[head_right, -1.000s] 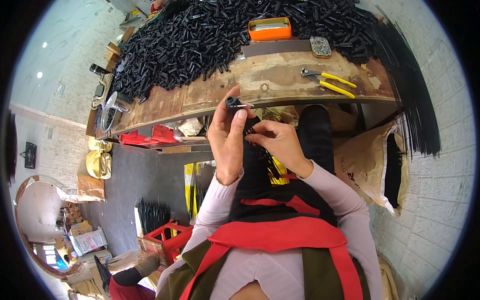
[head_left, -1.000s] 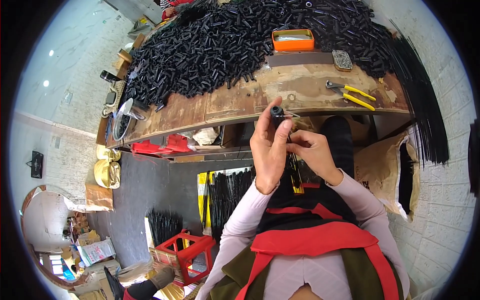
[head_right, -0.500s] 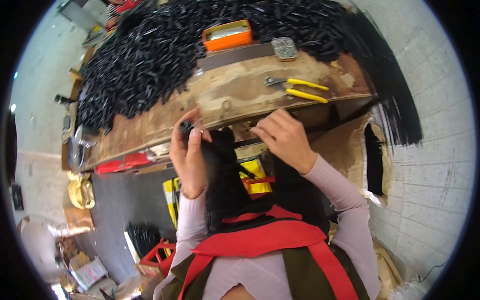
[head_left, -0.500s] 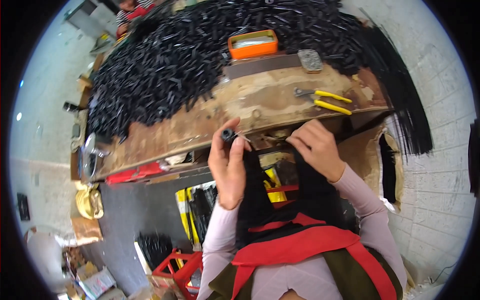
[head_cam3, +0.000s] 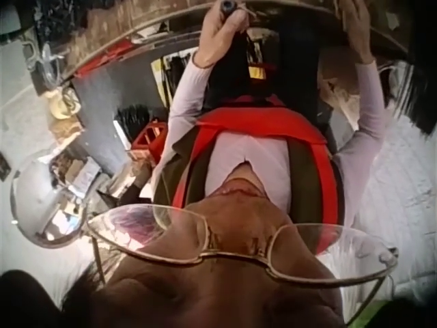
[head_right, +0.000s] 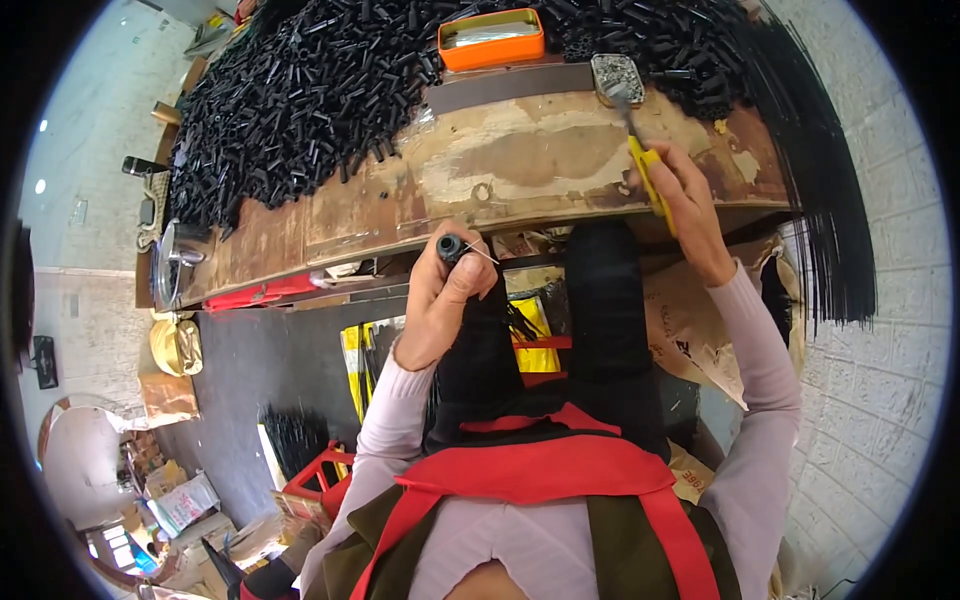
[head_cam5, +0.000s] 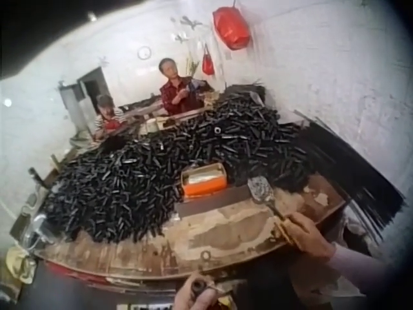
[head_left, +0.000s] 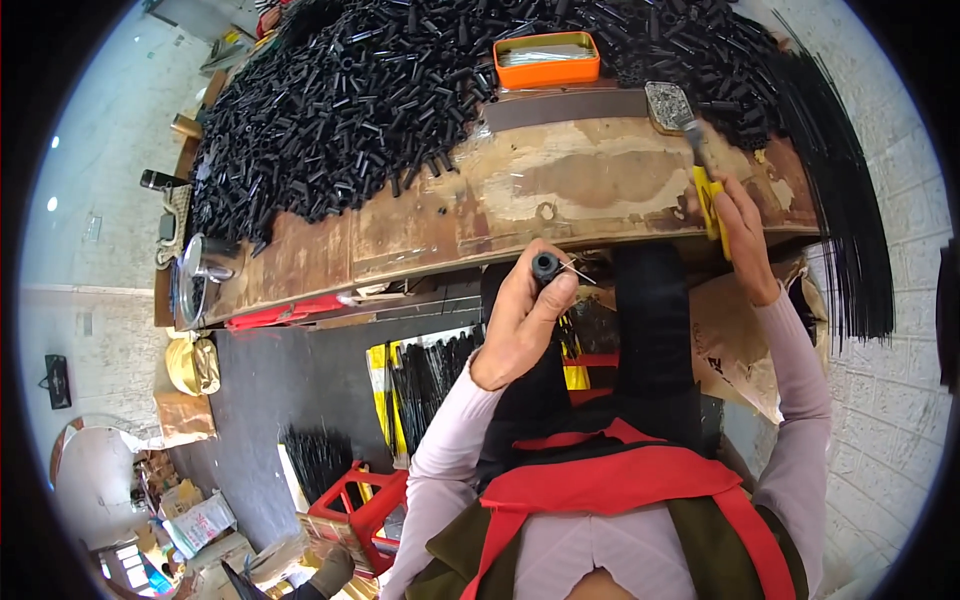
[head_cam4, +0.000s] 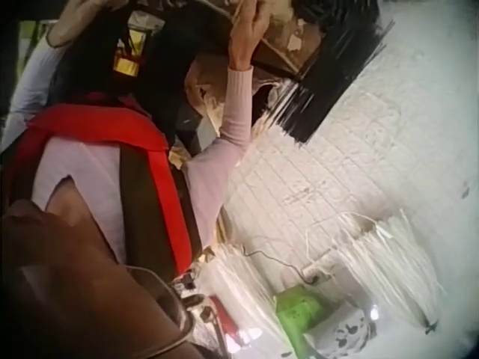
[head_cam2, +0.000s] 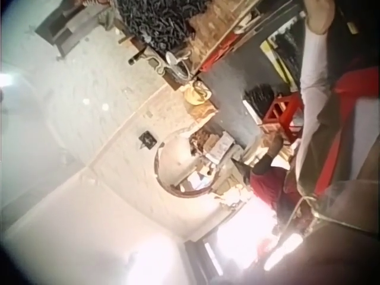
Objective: Processing and cutting bundles of black wires using pliers and an alignment jig at a factory workbench.
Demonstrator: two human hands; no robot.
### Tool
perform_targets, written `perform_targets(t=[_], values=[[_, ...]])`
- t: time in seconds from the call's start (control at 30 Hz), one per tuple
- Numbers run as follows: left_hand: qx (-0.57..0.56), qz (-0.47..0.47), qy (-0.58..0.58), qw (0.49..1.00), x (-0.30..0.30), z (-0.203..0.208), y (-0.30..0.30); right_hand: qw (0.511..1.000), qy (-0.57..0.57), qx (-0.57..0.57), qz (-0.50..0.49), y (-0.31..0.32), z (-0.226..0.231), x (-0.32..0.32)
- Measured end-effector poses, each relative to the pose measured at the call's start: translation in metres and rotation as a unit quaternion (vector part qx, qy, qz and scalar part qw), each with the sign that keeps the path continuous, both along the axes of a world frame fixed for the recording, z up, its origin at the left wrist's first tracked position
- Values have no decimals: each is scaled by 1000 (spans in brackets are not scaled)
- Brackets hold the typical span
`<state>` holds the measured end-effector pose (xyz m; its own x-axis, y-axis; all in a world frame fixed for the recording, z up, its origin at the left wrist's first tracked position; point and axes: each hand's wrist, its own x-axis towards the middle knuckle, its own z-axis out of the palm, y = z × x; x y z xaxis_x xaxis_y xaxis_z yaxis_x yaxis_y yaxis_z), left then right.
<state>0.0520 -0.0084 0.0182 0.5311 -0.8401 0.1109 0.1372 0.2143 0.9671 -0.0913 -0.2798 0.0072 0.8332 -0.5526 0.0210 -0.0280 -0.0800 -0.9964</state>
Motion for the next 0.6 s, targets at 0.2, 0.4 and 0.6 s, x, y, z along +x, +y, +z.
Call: perform_targets(t=[0.2,0.4,0.6], values=[[34,57,-69,995,-24,14,16,940,236,5,245,85,74,-14],[30,52,-99,993,-46,26,30,844,74,-511,141,127,69,-39],[11,23,-103,994,-55,42,53,747,-27,-664,24,138,86,-37]])
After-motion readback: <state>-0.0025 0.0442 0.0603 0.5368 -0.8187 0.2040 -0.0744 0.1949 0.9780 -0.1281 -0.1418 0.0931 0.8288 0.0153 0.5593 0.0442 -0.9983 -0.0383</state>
